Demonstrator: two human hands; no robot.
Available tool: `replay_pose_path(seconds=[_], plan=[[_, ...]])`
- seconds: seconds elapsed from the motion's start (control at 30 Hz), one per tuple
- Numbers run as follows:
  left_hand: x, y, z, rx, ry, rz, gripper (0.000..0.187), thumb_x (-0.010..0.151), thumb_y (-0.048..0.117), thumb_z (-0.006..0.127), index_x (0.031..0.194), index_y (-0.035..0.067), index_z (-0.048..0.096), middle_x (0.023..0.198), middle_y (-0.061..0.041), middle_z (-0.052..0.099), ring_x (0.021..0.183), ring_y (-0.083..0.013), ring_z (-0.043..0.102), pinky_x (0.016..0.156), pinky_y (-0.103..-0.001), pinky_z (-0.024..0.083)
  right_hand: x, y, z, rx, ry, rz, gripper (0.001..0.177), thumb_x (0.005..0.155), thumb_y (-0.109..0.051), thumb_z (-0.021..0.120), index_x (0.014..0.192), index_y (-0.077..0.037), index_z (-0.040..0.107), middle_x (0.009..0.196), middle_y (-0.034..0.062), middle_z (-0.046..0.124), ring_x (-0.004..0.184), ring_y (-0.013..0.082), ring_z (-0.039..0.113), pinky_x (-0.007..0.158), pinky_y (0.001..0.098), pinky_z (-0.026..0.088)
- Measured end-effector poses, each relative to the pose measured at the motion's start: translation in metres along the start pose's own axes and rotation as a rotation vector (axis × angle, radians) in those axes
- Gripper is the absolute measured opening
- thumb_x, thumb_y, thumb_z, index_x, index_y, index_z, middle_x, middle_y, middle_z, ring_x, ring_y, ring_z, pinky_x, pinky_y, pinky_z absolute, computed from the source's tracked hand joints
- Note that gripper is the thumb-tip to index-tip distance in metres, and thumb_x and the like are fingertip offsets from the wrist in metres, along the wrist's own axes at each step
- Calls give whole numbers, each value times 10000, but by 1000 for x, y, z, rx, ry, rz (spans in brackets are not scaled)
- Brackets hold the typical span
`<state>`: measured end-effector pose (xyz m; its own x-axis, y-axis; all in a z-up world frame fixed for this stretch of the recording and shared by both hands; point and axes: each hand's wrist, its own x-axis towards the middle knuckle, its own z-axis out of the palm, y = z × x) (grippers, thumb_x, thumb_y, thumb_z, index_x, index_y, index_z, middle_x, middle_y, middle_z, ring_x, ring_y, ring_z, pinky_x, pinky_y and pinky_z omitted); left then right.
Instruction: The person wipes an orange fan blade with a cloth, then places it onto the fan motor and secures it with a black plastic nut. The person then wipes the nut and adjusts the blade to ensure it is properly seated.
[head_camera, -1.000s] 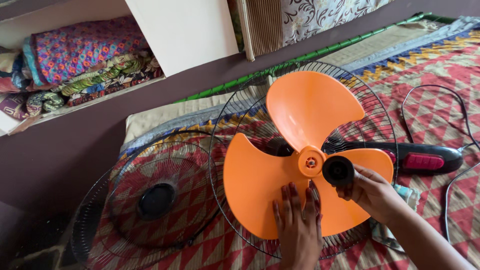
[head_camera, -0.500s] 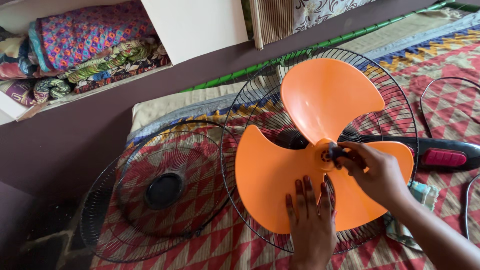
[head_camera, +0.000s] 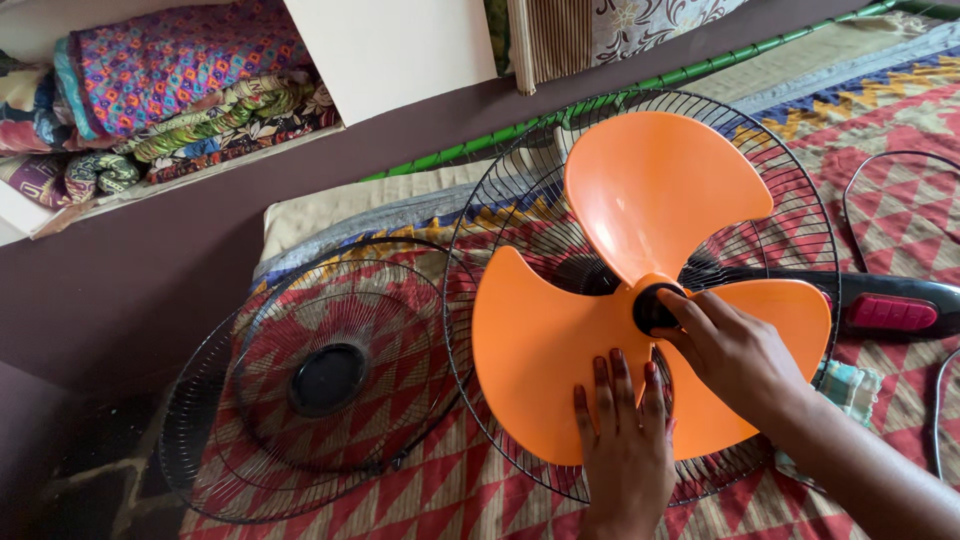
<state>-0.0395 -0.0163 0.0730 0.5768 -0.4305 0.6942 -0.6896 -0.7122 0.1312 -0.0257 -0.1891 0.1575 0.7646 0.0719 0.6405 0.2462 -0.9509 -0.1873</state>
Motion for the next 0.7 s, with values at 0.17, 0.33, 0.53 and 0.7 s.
replay_pose_path(seconds=[0.17,0.33,0.53,0.7], plan=[[-1,0,2,-14,-15,8,667,1013,313,628,1573,45,382,1606,-310,363,1494,-455,352,1167,-634,240,10,1,-6,45,-35,22,482,811,-114,739,1277,-84,617,1015,123,664,781,352,687,629,431,555],[-3,-2,9,74,-37,34,669,982,234,614,1578,52,370,1619,-268,368,1503,-427,360,1193,-616,239,24,12,-19,192,-100,-111,459,842,-146,727,1283,-94,611,986,100,669,800,326,702,650,407,571],[-6,-5,18,75,-55,18,628,977,185,555,1573,68,393,1639,-220,377,1505,-399,364,1200,-596,248,25,16,-20,56,-144,-209,475,857,-171,677,1314,-76,589,989,108,661,776,311,703,606,406,571],[-5,-8,19,43,-42,21,593,991,174,541,1563,68,421,1623,-213,392,1499,-403,366,1190,-600,246,28,13,-13,-43,-242,-8,524,847,-343,718,1303,-107,613,912,118,686,681,332,703,569,438,555]])
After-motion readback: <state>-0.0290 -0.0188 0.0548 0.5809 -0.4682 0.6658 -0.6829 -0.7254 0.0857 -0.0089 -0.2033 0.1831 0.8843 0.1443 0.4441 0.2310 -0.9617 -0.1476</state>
